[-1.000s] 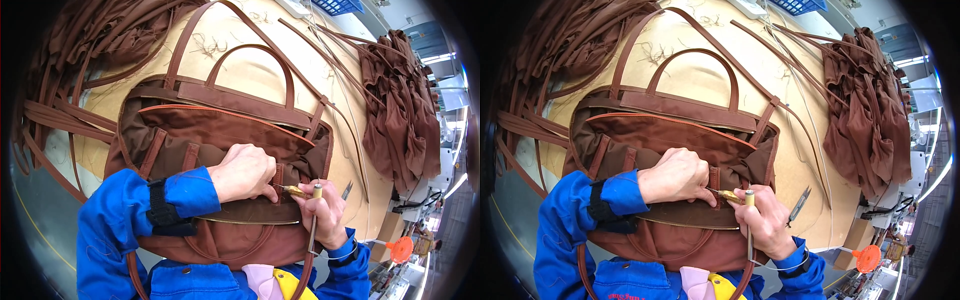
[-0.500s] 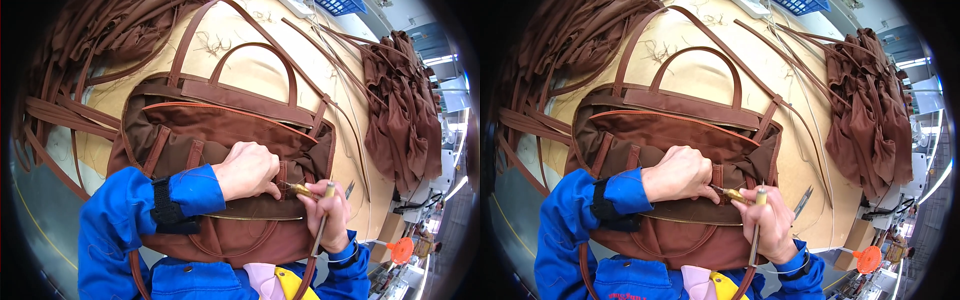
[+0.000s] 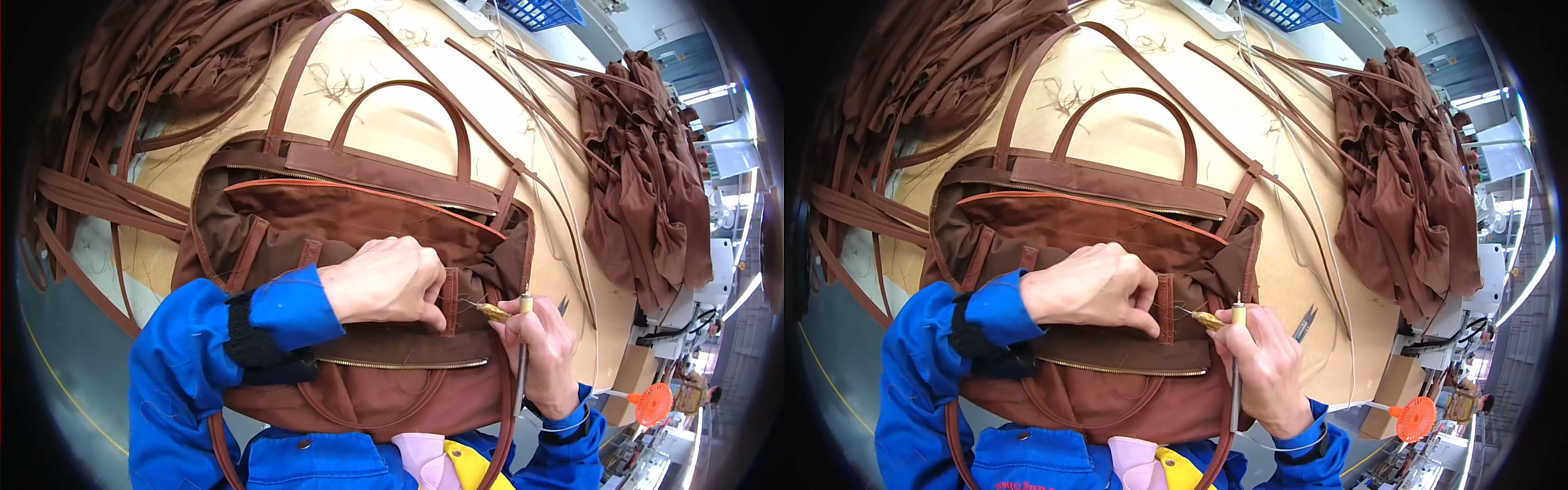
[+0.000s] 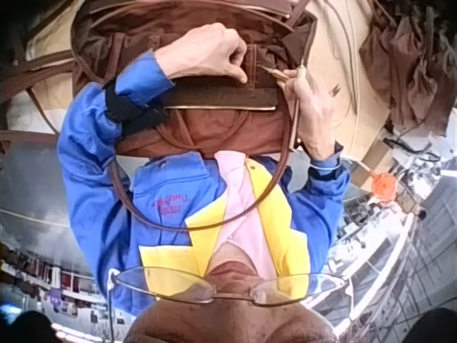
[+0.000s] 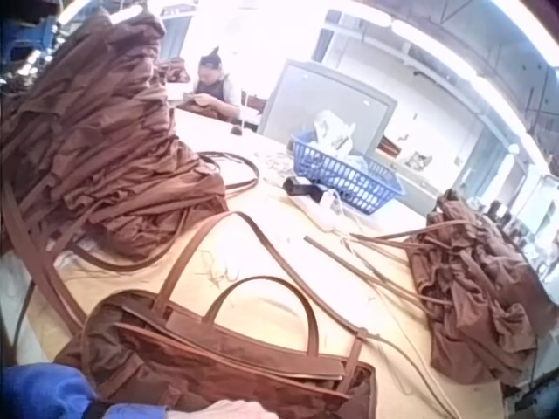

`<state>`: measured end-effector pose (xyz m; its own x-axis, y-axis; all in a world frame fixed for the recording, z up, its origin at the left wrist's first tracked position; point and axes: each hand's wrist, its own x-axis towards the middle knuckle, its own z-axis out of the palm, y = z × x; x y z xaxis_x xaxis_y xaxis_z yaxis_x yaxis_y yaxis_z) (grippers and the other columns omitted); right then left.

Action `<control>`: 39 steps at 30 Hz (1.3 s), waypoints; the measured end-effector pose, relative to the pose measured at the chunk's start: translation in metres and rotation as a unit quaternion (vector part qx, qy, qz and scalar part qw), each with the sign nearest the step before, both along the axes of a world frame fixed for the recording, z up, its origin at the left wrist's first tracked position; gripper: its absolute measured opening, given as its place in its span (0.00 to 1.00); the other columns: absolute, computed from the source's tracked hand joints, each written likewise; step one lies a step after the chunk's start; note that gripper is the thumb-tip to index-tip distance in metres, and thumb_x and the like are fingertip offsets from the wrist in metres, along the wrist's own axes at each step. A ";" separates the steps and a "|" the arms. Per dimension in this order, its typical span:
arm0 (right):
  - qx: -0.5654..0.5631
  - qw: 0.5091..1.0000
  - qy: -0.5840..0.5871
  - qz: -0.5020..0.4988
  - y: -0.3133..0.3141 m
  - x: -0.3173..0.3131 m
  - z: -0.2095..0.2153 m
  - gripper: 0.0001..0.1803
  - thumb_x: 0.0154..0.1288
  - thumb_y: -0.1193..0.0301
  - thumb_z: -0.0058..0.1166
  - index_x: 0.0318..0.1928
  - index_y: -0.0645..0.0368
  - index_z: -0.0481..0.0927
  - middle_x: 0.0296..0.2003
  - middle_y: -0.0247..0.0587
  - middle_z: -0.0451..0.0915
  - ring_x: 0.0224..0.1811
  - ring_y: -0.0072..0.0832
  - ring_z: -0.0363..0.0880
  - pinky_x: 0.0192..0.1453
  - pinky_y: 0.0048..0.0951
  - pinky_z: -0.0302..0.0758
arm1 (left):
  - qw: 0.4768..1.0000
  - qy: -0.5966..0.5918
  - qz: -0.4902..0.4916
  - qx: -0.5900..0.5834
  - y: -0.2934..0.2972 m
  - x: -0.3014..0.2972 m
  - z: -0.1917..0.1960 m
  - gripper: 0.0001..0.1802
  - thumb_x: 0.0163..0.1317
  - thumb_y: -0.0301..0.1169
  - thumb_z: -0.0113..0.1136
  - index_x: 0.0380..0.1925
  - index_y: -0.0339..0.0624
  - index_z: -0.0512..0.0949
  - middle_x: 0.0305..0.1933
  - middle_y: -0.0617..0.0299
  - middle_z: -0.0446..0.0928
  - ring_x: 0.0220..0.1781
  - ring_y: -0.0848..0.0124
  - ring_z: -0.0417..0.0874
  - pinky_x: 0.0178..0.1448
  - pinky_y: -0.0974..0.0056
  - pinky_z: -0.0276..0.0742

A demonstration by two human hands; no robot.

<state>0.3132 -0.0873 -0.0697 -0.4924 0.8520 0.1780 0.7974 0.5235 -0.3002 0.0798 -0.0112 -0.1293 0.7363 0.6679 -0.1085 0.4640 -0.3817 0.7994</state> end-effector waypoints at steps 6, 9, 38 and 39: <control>-0.001 1.000 0.011 -0.023 -0.008 0.003 0.001 0.12 0.46 0.82 0.64 0.30 0.59 0.74 0.37 0.43 0.82 0.33 0.39 0.82 0.33 0.34 0.78 | 0.992 -0.089 0.063 0.058 -0.002 -0.002 0.013 0.14 0.52 0.30 0.70 0.31 0.37 0.74 0.36 0.52 0.77 0.41 0.52 0.81 0.41 0.52 0.76; 0.000 1.000 0.005 -0.025 -0.010 0.004 0.001 0.12 0.46 0.82 0.64 0.30 0.59 0.75 0.38 0.43 0.82 0.33 0.38 0.82 0.33 0.34 0.78 | 0.993 -0.062 0.057 0.083 -0.012 0.002 0.008 0.13 0.53 0.30 0.70 0.32 0.38 0.75 0.37 0.52 0.78 0.41 0.51 0.81 0.42 0.51 0.77; 0.023 0.993 -0.102 0.052 -0.005 -0.013 0.008 0.08 0.48 0.73 0.57 0.32 0.55 0.75 0.32 0.41 0.75 0.38 0.37 0.80 0.37 0.32 0.78 | 0.996 -0.088 0.021 -0.001 -0.001 0.002 -0.002 0.06 0.54 0.25 0.60 0.27 0.31 0.77 0.28 0.47 0.80 0.34 0.53 0.84 0.41 0.55 0.79; 0.023 0.993 -0.107 0.051 -0.006 -0.014 0.008 0.09 0.48 0.72 0.57 0.32 0.55 0.75 0.33 0.41 0.75 0.38 0.37 0.80 0.37 0.32 0.78 | 0.996 -0.085 0.019 -0.006 -0.001 0.002 -0.001 0.06 0.54 0.25 0.59 0.27 0.31 0.77 0.28 0.47 0.80 0.34 0.53 0.84 0.41 0.55 0.79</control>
<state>0.2995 -0.0929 -0.0614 -0.6057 0.7896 0.0980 0.7831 0.6134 -0.1026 0.0813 -0.0119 -0.1305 0.7191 0.6949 0.0081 0.3351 -0.3568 0.8720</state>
